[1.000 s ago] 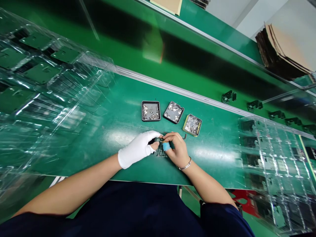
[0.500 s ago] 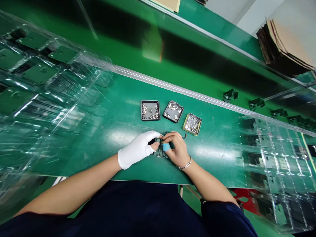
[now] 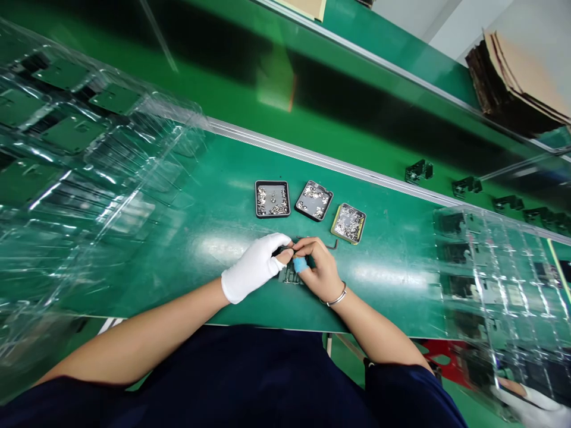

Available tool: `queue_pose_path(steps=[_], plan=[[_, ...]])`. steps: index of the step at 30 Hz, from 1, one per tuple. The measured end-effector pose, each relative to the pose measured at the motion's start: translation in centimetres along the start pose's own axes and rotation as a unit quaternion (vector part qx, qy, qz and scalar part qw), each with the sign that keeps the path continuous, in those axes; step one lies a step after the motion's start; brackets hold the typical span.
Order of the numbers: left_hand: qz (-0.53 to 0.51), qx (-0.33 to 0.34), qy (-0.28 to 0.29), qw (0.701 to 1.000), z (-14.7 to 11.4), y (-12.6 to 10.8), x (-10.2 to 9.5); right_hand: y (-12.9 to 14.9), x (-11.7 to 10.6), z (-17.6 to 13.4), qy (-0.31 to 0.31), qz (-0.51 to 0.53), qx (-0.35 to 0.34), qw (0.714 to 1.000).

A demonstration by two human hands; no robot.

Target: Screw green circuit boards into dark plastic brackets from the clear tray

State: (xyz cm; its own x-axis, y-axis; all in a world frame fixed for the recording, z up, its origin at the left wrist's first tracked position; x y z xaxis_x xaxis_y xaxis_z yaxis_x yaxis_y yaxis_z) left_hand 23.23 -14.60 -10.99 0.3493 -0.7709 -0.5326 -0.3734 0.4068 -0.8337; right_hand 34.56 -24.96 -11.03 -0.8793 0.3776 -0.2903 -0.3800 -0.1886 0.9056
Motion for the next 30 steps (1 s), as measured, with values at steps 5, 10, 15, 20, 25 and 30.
queue_pose_path(steps=[5,10,15,20,25,30], plan=[[0.009,-0.013,-0.032,0.999,-0.1,-0.2,0.4,-1.2,0.6,-0.3,-0.010,0.173,0.097,0.980],[0.177,0.061,-0.123,0.975,-0.1,-0.5,0.5,-1.5,0.8,-0.2,0.014,0.188,0.100,0.977],[0.054,0.039,-0.154,0.986,-0.8,0.0,-1.4,-1.9,-1.7,0.1,-0.037,0.207,0.105,0.972],[0.006,-0.019,-0.159,0.987,-2.0,0.8,-3.8,0.2,-0.9,-2.2,0.122,-0.039,0.024,0.992],[0.079,-0.035,-0.149,0.985,-1.8,2.4,-3.7,0.3,-2.7,0.5,0.079,-0.109,-0.010,0.991],[0.119,0.009,-0.135,0.984,-0.8,3.7,-2.1,-4.3,-13.9,11.3,-0.165,-0.085,0.166,0.968]])
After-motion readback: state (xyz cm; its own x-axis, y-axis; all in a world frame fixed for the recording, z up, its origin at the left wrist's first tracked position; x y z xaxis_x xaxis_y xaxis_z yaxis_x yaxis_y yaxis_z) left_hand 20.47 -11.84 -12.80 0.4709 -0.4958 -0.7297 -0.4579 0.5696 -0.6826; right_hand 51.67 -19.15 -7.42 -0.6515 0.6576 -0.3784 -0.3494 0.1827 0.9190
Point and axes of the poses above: each hand's wrist, its own z-axis towards the middle knuckle, its own x-axis out of the palm, y = z × x, the point moved 3 cm from there along z, towards the middle knuckle, and after that the axes turned 10 degrees about z, right-handed, at the moved point
